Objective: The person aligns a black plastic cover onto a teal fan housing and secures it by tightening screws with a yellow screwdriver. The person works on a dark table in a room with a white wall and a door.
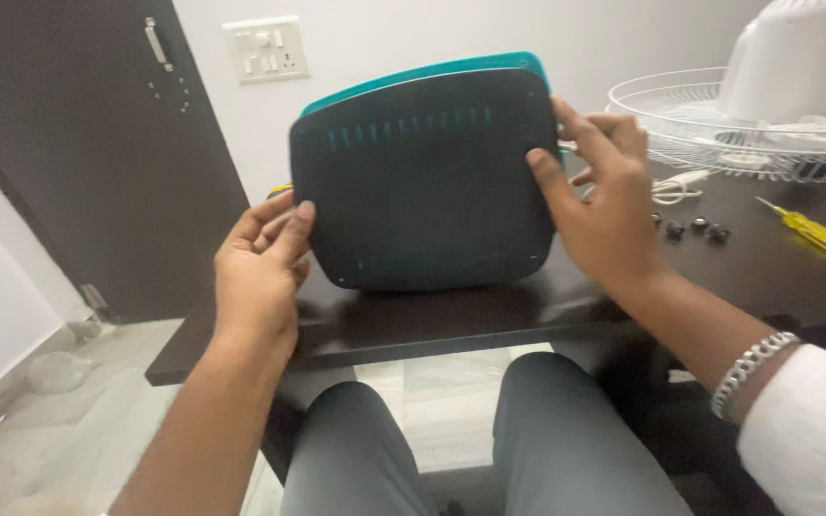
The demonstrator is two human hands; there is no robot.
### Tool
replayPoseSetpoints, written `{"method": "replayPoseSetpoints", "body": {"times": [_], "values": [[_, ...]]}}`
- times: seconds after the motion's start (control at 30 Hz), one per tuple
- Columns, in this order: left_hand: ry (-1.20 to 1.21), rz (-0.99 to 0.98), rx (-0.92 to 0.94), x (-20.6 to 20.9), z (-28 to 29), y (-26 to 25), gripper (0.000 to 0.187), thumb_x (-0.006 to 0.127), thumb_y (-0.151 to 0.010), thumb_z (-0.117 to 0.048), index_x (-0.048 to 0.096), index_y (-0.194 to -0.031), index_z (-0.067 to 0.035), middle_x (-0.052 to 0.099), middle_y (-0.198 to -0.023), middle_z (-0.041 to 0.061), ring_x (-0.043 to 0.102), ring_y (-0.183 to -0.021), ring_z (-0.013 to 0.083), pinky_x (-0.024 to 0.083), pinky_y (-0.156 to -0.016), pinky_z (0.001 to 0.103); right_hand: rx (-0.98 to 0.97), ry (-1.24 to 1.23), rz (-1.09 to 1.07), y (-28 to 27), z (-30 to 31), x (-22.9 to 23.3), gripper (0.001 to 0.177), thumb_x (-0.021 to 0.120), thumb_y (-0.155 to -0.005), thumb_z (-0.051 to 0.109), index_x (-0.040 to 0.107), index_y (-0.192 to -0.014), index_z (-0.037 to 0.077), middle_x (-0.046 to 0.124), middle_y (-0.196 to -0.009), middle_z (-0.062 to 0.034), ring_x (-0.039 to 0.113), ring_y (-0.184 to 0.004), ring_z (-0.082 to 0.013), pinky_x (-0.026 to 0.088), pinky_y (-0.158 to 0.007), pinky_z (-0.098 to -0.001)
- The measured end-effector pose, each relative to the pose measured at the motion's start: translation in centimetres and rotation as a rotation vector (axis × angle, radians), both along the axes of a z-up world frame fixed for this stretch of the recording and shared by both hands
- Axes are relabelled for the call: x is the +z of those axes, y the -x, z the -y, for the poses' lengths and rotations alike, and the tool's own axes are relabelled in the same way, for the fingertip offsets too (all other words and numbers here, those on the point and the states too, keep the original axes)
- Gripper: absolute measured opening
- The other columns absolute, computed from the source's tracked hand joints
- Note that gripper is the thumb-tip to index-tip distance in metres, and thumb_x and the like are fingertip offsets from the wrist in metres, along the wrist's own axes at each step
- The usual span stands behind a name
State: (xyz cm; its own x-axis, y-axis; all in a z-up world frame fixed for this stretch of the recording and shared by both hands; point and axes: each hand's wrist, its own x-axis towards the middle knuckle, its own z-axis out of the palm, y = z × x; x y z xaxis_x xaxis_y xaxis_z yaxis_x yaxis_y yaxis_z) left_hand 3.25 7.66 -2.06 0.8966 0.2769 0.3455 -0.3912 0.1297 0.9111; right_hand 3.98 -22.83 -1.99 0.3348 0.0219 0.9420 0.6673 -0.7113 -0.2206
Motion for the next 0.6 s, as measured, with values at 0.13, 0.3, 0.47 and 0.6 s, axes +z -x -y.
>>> {"method": "replayPoseSetpoints", "body": {"times": [0.13,0.3,0.47,0.6], "values": [[0.043,0.034,-0.026,0.1,-0.1,0.1,0.036,0.072,-0.094,-0.023,0.065,-0.127,-0.011,0.073,-0.113,0.002,0.055,-0.094,0.0075,0.04,-0.073,0.024,0.012,0.005,0.063,-0.1,0.1,-0.1,0.046,0.072,-0.105,0.021,0.059,-0.144,0.003,0.056,-0.118,-0.0117,0.057,-0.106,-0.0195,0.054,-0.079,-0.0314],[0.171,0.096,-0.119,1.1,0.1,1.2,0.04,0.063,-0.095,-0.025,0.056,-0.132,-0.012,0.071,-0.117,0.002,0.064,-0.107,0.0124,0.05,-0.083,0.031,0.096,0.01,0.037,0.1,0.4,0.1,0.043,0.077,-0.1,0.023,0.059,-0.134,0.004,0.061,-0.108,-0.0089,0.061,-0.097,-0.0178,0.053,-0.076,-0.0308],[0.043,0.374,-0.112,3.5,-0.2,2.5,0.041,0.07,-0.093,-0.024,0.062,-0.128,-0.004,0.071,-0.118,0.012,0.068,-0.113,0.021,0.056,-0.1,0.037,0.05,-0.021,-0.014,2.5,0.8,0.9,0.062,0.082,-0.094,0.029,0.048,-0.139,0.004,0.058,-0.119,-0.0135,0.059,-0.109,-0.0221,0.054,-0.082,-0.0338],[-0.444,0.645,0.176,8.1,-1.2,3.6,0.041,0.08,-0.093,-0.028,0.07,-0.124,-0.002,0.078,-0.112,0.014,0.077,-0.103,0.0188,0.062,-0.092,0.031,0.045,0.065,-0.011,5.6,0.7,3.9,0.074,0.078,-0.098,0.028,0.034,-0.154,0.005,0.053,-0.14,-0.0197,0.055,-0.127,-0.0291,0.055,-0.092,-0.04]]}}
